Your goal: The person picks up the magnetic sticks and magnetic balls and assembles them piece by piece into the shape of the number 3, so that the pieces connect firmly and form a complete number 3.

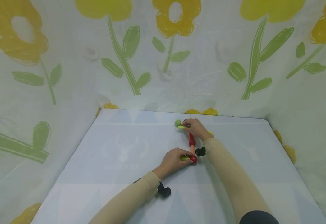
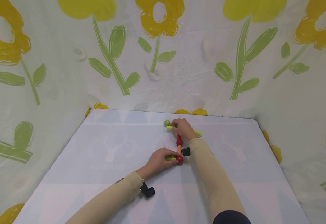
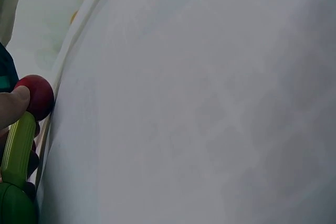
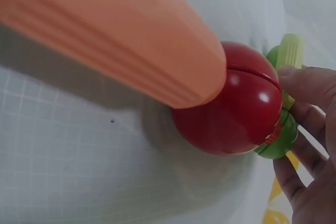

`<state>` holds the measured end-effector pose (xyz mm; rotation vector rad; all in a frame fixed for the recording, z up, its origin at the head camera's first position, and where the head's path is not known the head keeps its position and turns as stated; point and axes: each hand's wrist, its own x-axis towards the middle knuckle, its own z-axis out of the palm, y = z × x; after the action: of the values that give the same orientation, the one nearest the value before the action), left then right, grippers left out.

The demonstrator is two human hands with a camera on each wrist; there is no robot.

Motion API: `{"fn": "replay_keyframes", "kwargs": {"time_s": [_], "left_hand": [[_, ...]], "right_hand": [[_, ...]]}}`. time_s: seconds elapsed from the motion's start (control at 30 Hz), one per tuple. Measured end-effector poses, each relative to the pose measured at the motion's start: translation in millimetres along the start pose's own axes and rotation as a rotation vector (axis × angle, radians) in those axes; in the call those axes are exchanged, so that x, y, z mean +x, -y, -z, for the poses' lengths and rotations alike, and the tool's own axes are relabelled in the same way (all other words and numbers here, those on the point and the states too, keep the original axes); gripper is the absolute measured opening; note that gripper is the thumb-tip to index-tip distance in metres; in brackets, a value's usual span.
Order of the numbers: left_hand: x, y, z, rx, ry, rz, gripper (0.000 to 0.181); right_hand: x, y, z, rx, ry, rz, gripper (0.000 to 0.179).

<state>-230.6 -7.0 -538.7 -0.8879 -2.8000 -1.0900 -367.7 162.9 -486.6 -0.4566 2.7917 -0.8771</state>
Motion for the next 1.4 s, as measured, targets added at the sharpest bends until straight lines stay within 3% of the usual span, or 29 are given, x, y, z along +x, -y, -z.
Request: {"fn": "replay_keyframes", "kwargs": {"time_s": [0.53, 0.9, 1.4], "left_hand": [[0.2, -1.1, 1.3, -0.005, -0.003, -0.013, 0.027], [0.4, -4.5, 4.0, -0.023, 0.015, 0.006, 0.028], [-0.3, -2.9, 0.6, -0.042, 0.015, 0.022, 0.027]], "right_hand": [[1.5, -1.3, -5.5, -0.068, -0.006, -0.055, 0.027], [2.3, -4.2, -6.4, -0.055, -0.011, -0.097, 0.026], [-1.1, -10.2, -5.6, -0.026, -0.038, -0.054, 0.024]]}}
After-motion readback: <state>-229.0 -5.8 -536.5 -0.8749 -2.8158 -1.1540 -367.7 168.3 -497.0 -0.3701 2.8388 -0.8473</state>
